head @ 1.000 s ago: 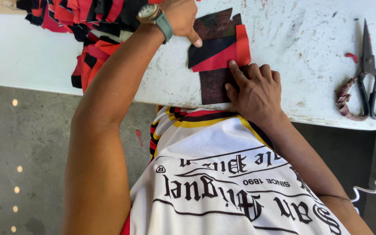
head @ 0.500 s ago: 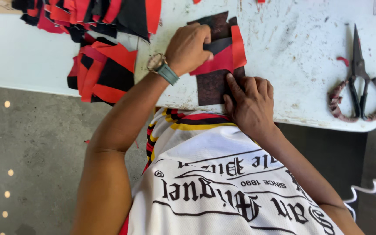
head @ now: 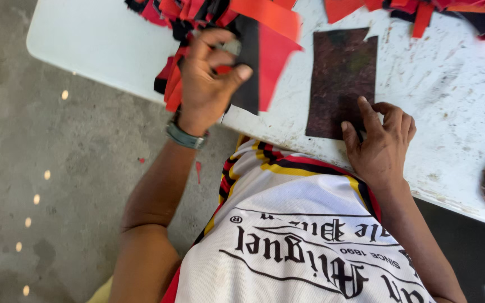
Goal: The person picks red and black fabric scraps from a pile on the table and layers them one by one onto a dark backing board, pressing each piece down to build up a covering of overlapping scraps across the board.
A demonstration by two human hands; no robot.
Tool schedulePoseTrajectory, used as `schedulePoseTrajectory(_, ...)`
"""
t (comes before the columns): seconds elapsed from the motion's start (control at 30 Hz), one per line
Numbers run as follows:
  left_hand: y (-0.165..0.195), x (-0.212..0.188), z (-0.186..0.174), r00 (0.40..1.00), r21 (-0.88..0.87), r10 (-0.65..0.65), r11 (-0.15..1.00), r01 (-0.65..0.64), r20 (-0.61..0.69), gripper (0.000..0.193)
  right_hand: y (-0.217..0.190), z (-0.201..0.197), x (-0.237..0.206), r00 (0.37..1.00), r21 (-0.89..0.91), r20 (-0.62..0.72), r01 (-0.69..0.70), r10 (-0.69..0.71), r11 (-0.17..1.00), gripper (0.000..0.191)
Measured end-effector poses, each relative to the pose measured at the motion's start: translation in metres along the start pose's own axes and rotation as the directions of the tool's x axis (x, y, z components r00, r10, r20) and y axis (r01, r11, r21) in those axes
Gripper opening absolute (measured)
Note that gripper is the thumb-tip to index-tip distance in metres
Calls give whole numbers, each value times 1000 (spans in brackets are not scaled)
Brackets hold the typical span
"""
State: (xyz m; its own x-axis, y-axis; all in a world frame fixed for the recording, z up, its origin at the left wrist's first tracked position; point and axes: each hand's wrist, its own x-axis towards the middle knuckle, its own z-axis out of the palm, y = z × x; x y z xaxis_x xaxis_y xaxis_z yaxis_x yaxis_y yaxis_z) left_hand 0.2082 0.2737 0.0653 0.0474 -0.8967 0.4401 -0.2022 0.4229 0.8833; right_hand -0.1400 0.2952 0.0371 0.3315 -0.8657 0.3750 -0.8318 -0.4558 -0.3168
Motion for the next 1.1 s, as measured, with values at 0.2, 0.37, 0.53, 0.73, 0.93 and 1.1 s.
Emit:
schedulePoseTrajectory(0.2, -14, 42, 75, 992, -112, 97, 990, -88, 75, 26, 5, -23, 9, 961, 143, 267, 28, -66, 989, 49)
schedulePoseTrajectory(0.37, -8, 50, 119, 993, -527, -54, 843, 103, 108, 26, 40, -32, 4, 943, 72, 331, -60, 33, 996, 29)
schedulePoseTrajectory(0.53, -5, 55, 135, 975, -580, -121, 787, 209, 186, 22, 74, -35, 7, 937, 164, 348, -70, 9, 984, 27)
schedulePoseTrajectory(0.73, -18, 50, 137, 970, -527, -112, 823, 212, 215, 22, 87, -40, 25, 956, 604, 226, -289, 188, 743, 30)
schedulePoseTrajectory(0.93, -29, 32, 154, 931, -467, -165, 828, 310, 324, 21, 103, -51, 86, 951, 937, 265, -293, 158, 190, 43)
schedulePoseTrajectory(1.1, -38, 23, 158, 895, -386, -287, 825, 412, 341, 21, 106, -53, 112, 970, 902, 240, -235, 34, 362, 43)
